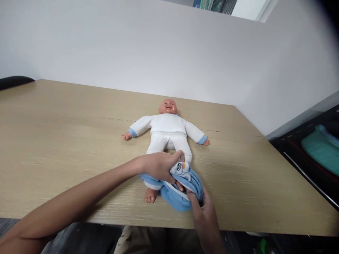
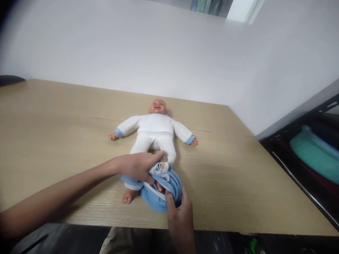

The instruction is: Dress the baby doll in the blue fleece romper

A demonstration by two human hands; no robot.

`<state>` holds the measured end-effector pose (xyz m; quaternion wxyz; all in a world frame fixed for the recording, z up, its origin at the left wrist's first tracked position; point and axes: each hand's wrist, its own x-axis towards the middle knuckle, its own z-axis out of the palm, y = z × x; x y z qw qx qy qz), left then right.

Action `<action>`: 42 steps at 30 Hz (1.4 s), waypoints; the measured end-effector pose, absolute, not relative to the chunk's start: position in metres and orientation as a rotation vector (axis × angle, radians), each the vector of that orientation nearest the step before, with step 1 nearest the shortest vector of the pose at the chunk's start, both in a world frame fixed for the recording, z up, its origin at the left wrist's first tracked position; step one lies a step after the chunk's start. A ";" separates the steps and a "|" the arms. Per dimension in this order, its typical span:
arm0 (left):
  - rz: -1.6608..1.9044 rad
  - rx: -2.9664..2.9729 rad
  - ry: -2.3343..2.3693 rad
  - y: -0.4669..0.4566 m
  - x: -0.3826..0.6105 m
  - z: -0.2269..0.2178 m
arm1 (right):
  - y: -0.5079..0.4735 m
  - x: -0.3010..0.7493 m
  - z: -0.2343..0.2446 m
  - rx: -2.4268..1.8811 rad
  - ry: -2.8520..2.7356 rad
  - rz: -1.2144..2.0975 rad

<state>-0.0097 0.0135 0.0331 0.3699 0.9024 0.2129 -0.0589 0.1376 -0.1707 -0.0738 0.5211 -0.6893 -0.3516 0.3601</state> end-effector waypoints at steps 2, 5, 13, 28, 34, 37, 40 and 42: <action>-0.085 2.197 0.504 0.018 -0.012 0.032 | -0.167 0.138 -0.072 -1.605 -0.813 0.934; 0.028 2.095 0.479 0.023 -0.015 0.026 | -0.161 0.138 -0.069 -1.537 -0.787 0.946; 0.202 2.055 0.382 0.024 -0.031 0.018 | -0.134 0.188 -0.059 -1.354 -1.093 1.043; 0.397 2.409 0.620 0.017 -0.091 0.023 | -0.096 0.228 0.005 -1.337 -1.911 1.002; 0.499 2.016 0.614 0.035 -0.090 0.014 | -0.047 0.227 -0.005 -1.176 -1.566 1.296; 0.653 1.793 0.740 0.040 -0.084 0.000 | -0.028 0.222 -0.022 -1.210 -1.392 1.264; 0.749 1.703 0.810 0.037 -0.086 -0.019 | -0.023 0.214 -0.042 -1.248 -1.228 1.226; 0.726 1.640 0.780 0.032 -0.091 -0.029 | -0.026 0.209 -0.051 -1.262 -1.130 1.246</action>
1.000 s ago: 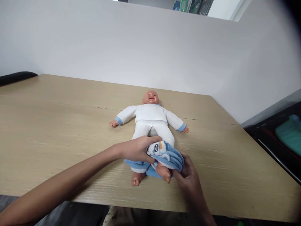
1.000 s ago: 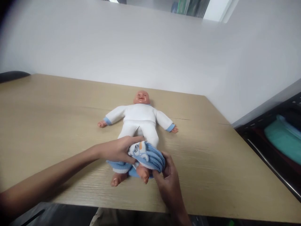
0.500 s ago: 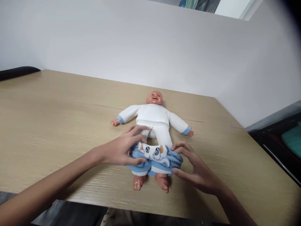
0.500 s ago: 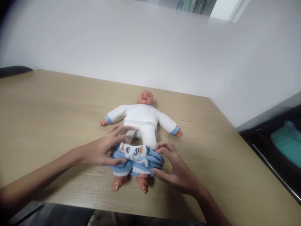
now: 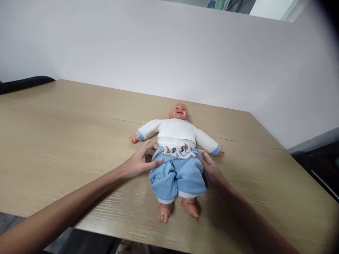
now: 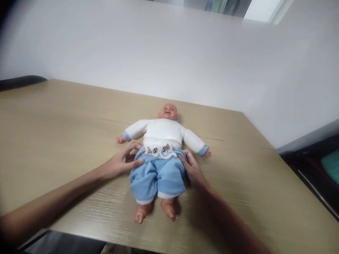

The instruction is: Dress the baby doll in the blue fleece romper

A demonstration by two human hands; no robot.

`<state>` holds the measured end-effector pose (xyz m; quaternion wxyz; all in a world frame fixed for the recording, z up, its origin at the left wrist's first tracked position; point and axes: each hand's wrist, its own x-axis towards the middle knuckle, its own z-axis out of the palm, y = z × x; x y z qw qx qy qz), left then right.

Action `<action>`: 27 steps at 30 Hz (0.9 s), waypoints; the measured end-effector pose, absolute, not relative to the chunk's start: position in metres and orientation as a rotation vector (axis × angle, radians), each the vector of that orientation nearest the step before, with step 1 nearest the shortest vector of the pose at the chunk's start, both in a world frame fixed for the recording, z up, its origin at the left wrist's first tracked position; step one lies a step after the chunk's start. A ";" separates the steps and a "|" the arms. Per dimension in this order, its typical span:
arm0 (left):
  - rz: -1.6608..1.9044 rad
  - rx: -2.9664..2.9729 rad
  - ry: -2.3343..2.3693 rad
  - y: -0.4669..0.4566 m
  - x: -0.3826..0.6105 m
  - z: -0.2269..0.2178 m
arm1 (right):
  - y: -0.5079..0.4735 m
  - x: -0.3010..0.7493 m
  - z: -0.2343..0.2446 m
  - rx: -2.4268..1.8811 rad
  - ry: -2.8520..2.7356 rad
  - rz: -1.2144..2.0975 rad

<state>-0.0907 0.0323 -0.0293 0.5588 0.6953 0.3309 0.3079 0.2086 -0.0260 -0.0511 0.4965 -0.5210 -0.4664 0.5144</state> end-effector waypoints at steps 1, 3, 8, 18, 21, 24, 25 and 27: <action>0.698 1.605 0.743 0.030 -0.093 -0.033 | -0.029 0.206 -0.054 -1.261 -1.086 1.269; 0.650 1.556 0.668 0.027 -0.094 -0.038 | -0.033 0.200 -0.056 -1.248 -1.008 1.329; 0.701 1.478 0.819 0.027 -0.087 -0.038 | -0.034 0.195 -0.053 -1.196 -0.943 1.398; 0.797 1.739 0.904 0.044 -0.090 -0.021 | -0.032 0.212 -0.031 -1.266 -1.514 0.952; 0.847 1.991 0.947 0.054 -0.084 -0.002 | -0.022 0.209 -0.011 -1.232 -1.665 0.854; 0.853 2.012 0.962 0.066 -0.073 0.012 | 0.001 0.207 -0.001 -1.236 -1.596 0.940; 0.835 1.989 0.977 0.071 -0.069 0.013 | 0.009 0.207 -0.002 -1.261 -1.542 0.965; 0.793 1.953 1.003 0.081 -0.063 0.009 | 0.025 0.210 -0.011 -1.329 -1.433 0.973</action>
